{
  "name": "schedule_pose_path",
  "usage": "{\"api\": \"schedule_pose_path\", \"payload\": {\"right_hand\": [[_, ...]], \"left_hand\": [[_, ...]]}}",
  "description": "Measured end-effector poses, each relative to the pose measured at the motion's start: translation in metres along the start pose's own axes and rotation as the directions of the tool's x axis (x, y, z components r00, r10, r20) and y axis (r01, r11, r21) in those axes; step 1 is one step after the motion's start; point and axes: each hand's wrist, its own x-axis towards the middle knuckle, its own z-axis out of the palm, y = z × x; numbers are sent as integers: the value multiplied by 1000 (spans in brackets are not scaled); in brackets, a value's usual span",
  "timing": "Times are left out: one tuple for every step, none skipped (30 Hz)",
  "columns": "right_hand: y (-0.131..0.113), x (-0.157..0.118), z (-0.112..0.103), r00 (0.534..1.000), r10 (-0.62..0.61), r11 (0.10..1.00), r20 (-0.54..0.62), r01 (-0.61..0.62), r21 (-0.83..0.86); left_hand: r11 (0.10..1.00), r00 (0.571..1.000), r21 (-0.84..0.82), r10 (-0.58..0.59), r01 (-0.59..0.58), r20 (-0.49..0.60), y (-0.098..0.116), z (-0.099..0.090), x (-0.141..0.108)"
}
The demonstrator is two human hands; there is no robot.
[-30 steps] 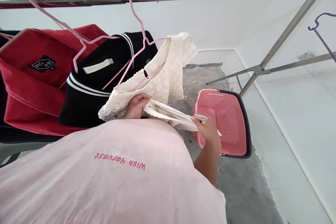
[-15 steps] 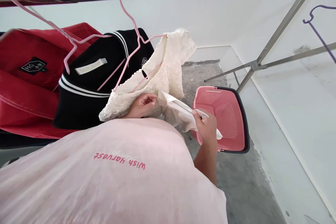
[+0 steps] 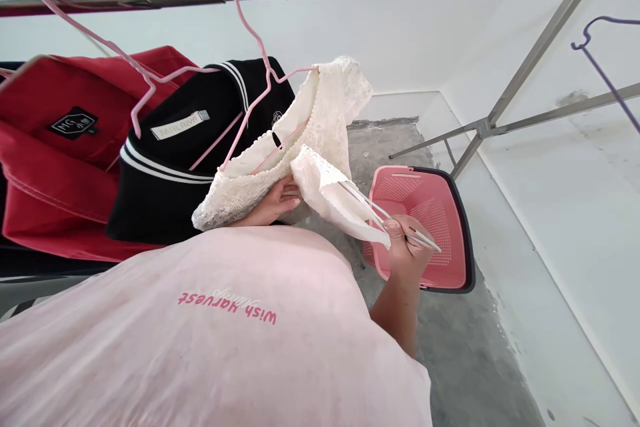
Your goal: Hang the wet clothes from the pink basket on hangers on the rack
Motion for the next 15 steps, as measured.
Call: {"api": "schedule_pose_path", "payload": {"right_hand": [[-1,-1,0,1000,10,1000,-10,-10,12],[-1,-2,0,1000,19,1000,-13,-18,17],[-2,-2,0,1000,21,1000,-10,-21,18],[-2,-3,0,1000,15,1000,-6,-15,19],[-1,-3,0,1000,3,1000,-2,-3,24],[-1,-2,0,1000,-9,1000,3,8,29],[1,-1,0,1000,-15,999,12,15,29],[2,0,1,999,-14,1000,36,13,14],[4,1,1,996,-3,1000,84,5,-23],[7,2,1,989,15,997,149,-3,-82],[9,4,2,977,42,988,210,-9,-155],[12,4,2,962,73,974,262,-12,-225],[14,5,3,947,101,961,304,-13,-277],[17,6,4,937,116,953,330,-12,-302],[19,6,5,924,125,952,361,-10,-306]], "left_hand": [[999,999,-27,-34,34,18,3,1,-2],[997,998,-52,-55,57,37,7,2,-3],[995,997,-76,-63,67,51,11,2,-5],[993,996,-99,-65,70,59,13,3,-6],[990,995,-120,-67,75,69,16,4,-7],[987,994,-137,-70,81,85,17,4,-8],[985,992,-150,-71,85,101,17,5,-8],[983,992,-164,-64,80,105,17,5,-8],[982,994,-178,-50,67,94,16,5,-7],[980,997,-192,-34,46,63,15,4,-6],[978,1000,-208,-19,21,12,14,4,-5],[974,999,-228,-7,-4,-49,12,4,-4],[967,994,-254,-1,-27,-110,11,3,-3],[958,987,-283,-3,-44,-163,10,3,-2],[948,977,-312,-7,-61,-212,9,2,-1]]}}
